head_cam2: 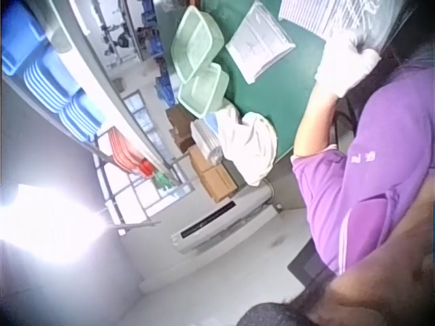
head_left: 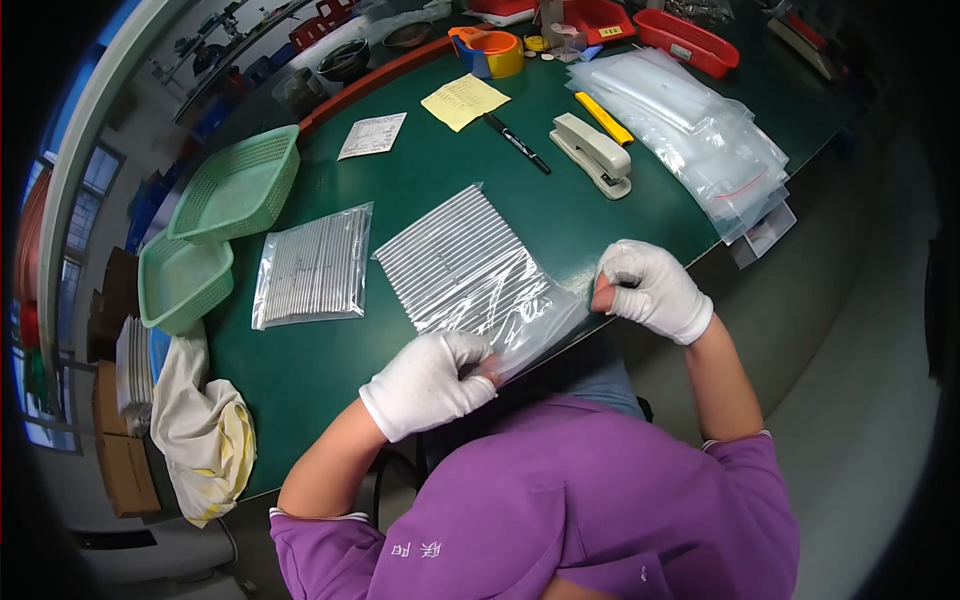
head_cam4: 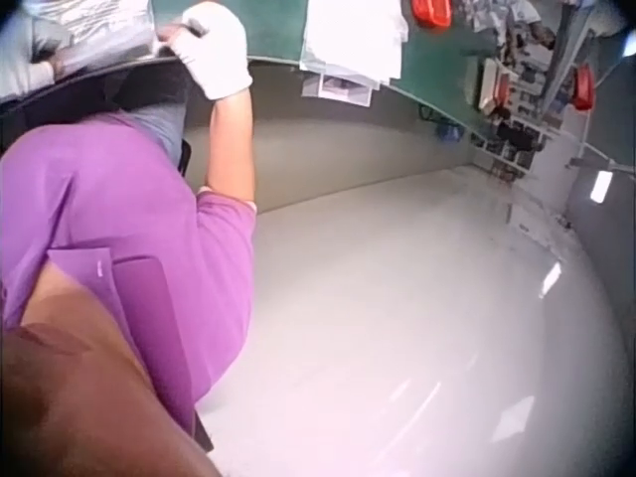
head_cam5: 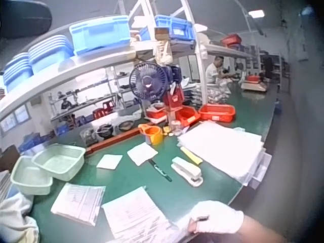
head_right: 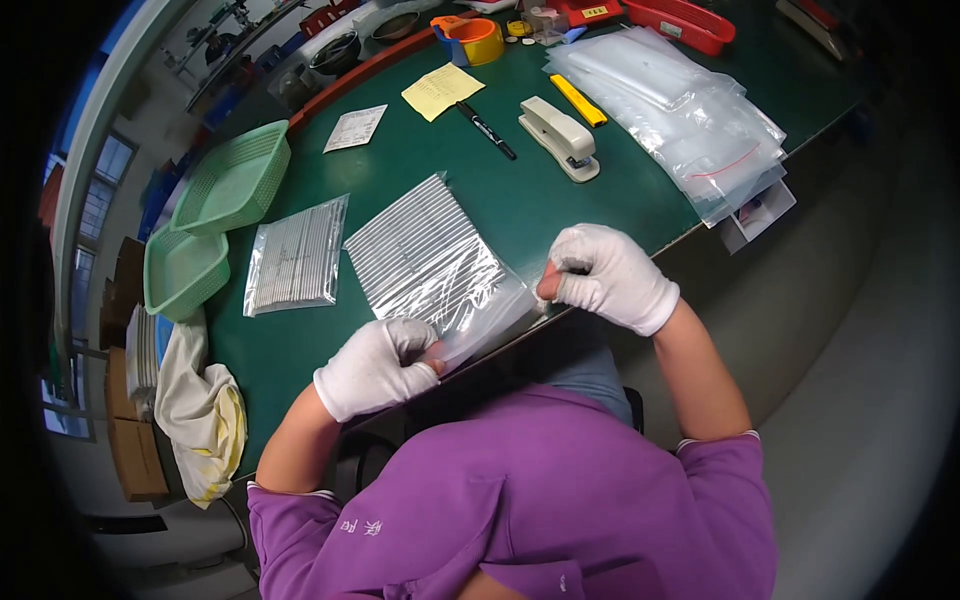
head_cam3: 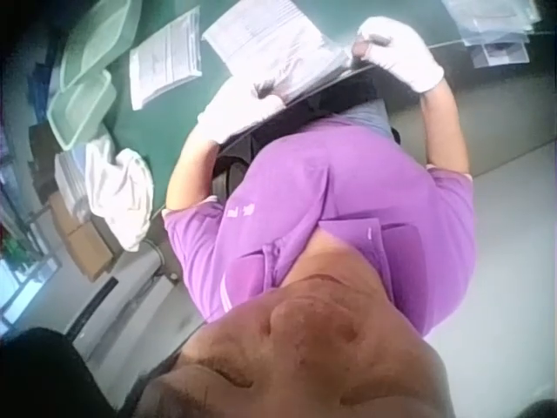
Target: Packaging bundles of metal rods into plastic bags, labeling them with a marker, and placing them into a cardboard box.
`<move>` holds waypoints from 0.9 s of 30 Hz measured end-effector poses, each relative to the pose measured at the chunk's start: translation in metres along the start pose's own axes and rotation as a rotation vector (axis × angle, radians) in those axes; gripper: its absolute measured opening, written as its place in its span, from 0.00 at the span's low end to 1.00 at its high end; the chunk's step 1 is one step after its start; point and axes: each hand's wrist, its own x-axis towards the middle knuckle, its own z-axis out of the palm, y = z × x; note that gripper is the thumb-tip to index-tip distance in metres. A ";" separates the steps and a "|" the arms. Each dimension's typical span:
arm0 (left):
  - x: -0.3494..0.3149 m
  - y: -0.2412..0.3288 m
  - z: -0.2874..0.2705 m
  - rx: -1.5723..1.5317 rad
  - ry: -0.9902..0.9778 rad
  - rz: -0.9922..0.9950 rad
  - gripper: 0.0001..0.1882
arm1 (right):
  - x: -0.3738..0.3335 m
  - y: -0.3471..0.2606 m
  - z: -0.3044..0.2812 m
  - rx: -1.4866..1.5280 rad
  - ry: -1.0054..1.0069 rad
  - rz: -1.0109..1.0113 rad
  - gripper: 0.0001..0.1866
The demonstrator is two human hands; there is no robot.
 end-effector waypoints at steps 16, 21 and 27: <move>0.014 0.007 0.004 -0.013 0.089 0.122 0.12 | 0.001 -0.008 0.017 -0.016 0.000 -0.037 0.06; 0.022 -0.008 -0.007 -0.540 -0.131 -0.172 0.09 | 0.005 -0.009 0.028 -0.346 0.253 -0.360 0.13; 0.031 -0.016 -0.014 -0.646 -0.201 -0.133 0.12 | 0.026 -0.014 0.032 -0.572 -0.054 -0.732 0.16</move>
